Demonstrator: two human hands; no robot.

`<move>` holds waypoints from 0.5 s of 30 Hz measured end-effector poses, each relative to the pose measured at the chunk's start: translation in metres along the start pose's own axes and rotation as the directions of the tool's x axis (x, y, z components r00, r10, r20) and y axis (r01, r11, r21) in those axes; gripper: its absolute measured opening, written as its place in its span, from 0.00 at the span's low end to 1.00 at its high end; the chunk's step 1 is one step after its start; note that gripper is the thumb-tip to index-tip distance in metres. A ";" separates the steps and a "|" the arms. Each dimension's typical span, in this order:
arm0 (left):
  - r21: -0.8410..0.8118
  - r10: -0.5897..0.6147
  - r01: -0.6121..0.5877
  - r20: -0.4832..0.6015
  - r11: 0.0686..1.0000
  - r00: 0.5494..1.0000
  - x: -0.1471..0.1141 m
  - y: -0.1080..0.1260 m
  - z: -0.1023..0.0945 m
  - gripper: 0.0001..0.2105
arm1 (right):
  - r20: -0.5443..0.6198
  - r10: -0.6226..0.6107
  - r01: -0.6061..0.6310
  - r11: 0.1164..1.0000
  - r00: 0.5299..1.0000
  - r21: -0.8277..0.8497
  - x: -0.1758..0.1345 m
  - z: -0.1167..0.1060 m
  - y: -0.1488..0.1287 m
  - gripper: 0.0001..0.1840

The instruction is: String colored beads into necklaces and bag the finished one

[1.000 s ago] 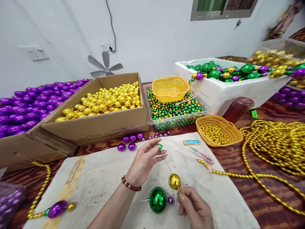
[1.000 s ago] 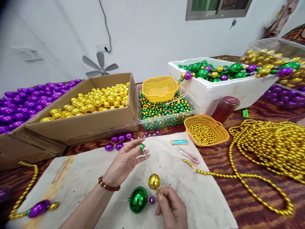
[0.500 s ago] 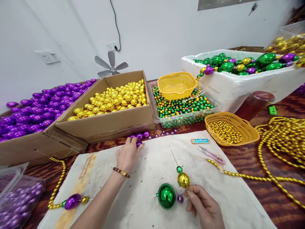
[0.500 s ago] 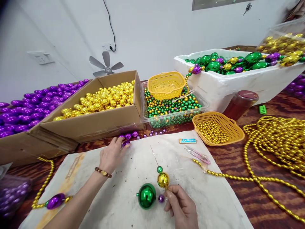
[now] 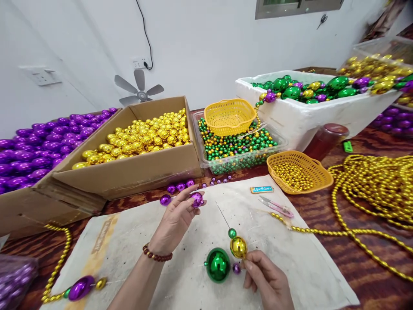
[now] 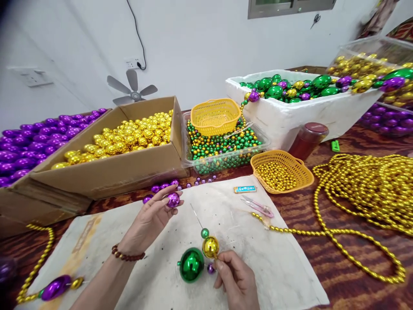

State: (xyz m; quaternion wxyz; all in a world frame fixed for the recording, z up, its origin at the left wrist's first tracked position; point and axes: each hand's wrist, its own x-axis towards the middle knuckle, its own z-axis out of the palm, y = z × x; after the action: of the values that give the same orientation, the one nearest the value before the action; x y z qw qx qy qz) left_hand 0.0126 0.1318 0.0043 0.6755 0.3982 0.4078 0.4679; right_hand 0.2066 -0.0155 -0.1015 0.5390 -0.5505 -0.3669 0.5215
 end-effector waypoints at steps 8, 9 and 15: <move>0.203 0.253 -0.241 -0.037 0.949 0.967 -0.008 -0.009 0.025 0.16 | -0.014 -0.048 0.048 0.999 0.999 0.002 0.000 0.002 -0.006 0.21; 0.241 0.282 -0.267 -0.030 0.933 0.959 -0.011 -0.009 0.027 0.17 | -0.019 -0.043 0.043 0.999 0.999 0.006 0.000 0.003 -0.006 0.21; 0.459 0.420 -0.388 0.035 0.799 0.907 -0.021 -0.007 0.033 0.15 | -0.052 -0.042 0.044 0.998 0.998 0.050 -0.001 0.005 -0.010 0.22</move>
State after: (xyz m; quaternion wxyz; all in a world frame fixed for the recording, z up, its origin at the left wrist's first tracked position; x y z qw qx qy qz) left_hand 0.0405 0.1049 0.0136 0.4334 0.6066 0.4344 0.5055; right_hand 0.2028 -0.0140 -0.0907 0.5732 -0.5413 -0.3514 0.5049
